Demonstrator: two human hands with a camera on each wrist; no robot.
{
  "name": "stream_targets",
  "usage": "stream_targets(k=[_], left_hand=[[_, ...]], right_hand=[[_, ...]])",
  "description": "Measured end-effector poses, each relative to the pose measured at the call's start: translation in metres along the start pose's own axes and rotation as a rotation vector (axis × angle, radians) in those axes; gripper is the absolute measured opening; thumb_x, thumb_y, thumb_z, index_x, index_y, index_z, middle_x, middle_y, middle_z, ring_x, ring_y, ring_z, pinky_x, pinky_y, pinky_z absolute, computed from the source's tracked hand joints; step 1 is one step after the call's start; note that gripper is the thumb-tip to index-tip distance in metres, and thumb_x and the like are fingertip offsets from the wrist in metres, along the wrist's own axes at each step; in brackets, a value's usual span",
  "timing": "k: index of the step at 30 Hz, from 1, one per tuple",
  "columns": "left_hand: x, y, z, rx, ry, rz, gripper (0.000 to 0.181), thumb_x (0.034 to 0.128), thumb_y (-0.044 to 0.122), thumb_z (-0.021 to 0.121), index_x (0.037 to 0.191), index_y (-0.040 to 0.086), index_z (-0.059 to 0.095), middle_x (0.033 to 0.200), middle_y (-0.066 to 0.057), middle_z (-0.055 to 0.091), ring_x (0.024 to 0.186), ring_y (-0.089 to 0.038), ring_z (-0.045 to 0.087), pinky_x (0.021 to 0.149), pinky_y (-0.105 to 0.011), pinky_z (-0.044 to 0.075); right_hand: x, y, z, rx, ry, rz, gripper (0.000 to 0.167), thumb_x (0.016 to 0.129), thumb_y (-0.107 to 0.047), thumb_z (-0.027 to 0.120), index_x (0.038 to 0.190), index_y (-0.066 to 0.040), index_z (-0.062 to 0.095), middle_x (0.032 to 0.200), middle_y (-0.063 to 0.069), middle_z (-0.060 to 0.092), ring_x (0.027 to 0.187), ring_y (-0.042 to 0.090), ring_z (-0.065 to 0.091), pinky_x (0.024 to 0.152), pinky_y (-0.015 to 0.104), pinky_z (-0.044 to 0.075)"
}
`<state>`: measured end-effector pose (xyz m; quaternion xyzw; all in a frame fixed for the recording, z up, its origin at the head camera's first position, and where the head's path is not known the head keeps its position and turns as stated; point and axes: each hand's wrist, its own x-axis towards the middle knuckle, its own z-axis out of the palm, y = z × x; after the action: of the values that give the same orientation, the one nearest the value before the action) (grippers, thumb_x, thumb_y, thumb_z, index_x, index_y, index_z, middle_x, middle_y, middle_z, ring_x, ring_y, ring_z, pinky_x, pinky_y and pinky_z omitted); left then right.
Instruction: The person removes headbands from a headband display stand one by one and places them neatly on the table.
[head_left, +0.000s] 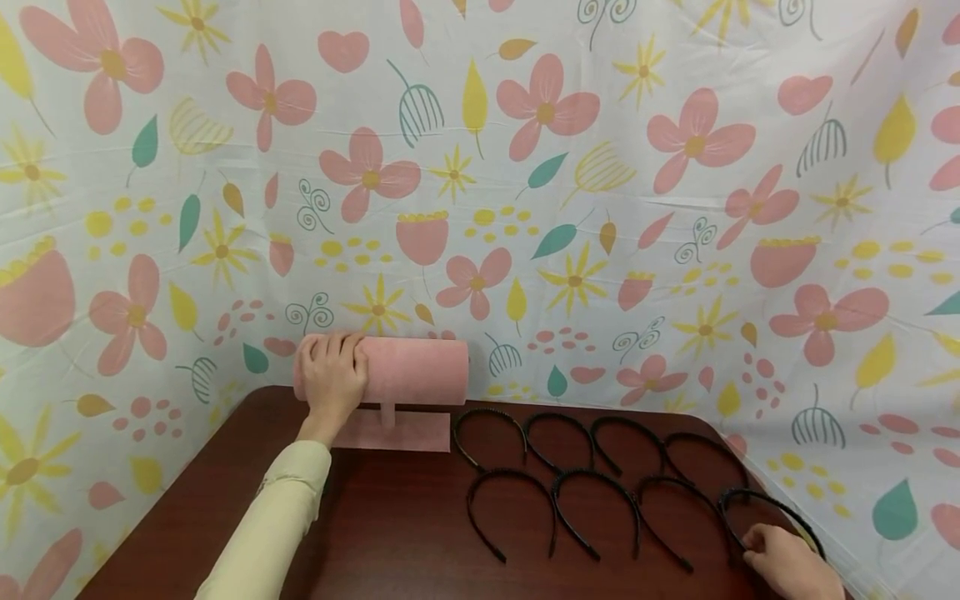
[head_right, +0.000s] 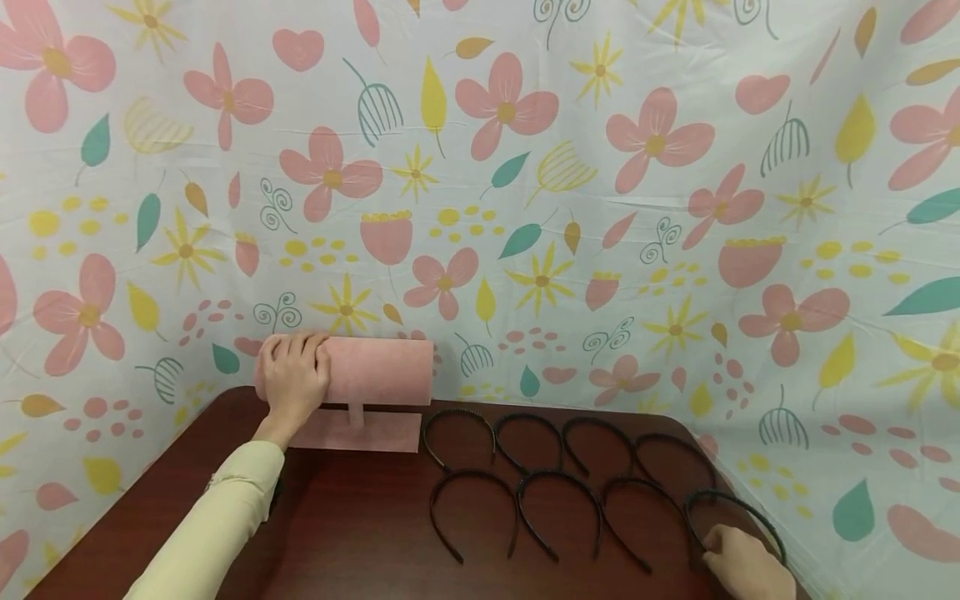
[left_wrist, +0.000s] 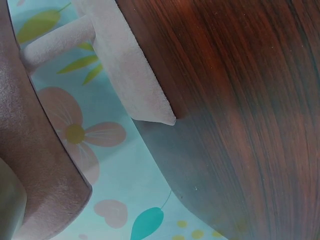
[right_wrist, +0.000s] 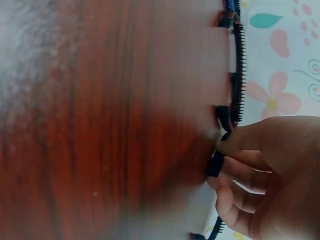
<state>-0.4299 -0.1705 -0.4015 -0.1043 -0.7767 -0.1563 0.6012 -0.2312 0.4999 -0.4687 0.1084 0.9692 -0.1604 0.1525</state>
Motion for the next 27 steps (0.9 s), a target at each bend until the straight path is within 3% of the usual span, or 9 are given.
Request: stream_targets(k=[4,10,20,27], left_hand=[[0.000,0.000,-0.001,0.003,-0.014,0.000,0.034,0.0990,0.023,0.043,0.103,0.008,0.073,0.103,-0.013,0.069,0.099,-0.035,0.062,0.103,-0.055,0.037],[-0.001,0.001,-0.001,0.003,-0.021,-0.004,0.033,0.0990,0.023,0.043,0.103,0.008,0.072,0.102,-0.013,0.068,0.098,-0.034,0.061,0.103,-0.054,0.036],[-0.002,0.002,-0.001,-0.004,-0.011,0.001,0.032,0.0990,0.023,0.044,0.102,0.008,0.073,0.102,-0.012,0.069,0.098,-0.034,0.062,0.103,-0.054,0.036],[0.000,0.001,-0.002,0.009,-0.018,0.003,0.033,0.1003,0.024,0.044,0.104,0.008,0.073,0.103,-0.013,0.069,0.099,-0.034,0.062,0.102,-0.055,0.037]], right_hand=[[-0.002,-0.005,-0.001,0.018,0.030,-0.018,0.035,0.092,-0.027,0.066,0.111,0.003,0.064,0.096,0.006,0.069,0.082,0.021,0.065,0.069,0.043,0.053],[-0.005,-0.020,0.003,0.049,0.131,-0.090,0.050,0.090,-0.042,0.068,0.115,0.001,0.065,0.098,0.006,0.067,0.081,0.019,0.063,0.067,0.041,0.052],[-0.010,-0.030,0.011,0.067,0.131,-0.054,0.043,0.091,-0.029,0.068,0.115,0.006,0.062,0.088,0.005,0.064,0.072,0.017,0.060,0.062,0.038,0.049],[-0.011,-0.035,0.008,0.172,0.078,-0.025,0.041,0.091,-0.018,0.067,0.117,0.012,0.060,0.074,0.006,0.062,0.060,0.022,0.060,0.056,0.036,0.051]])
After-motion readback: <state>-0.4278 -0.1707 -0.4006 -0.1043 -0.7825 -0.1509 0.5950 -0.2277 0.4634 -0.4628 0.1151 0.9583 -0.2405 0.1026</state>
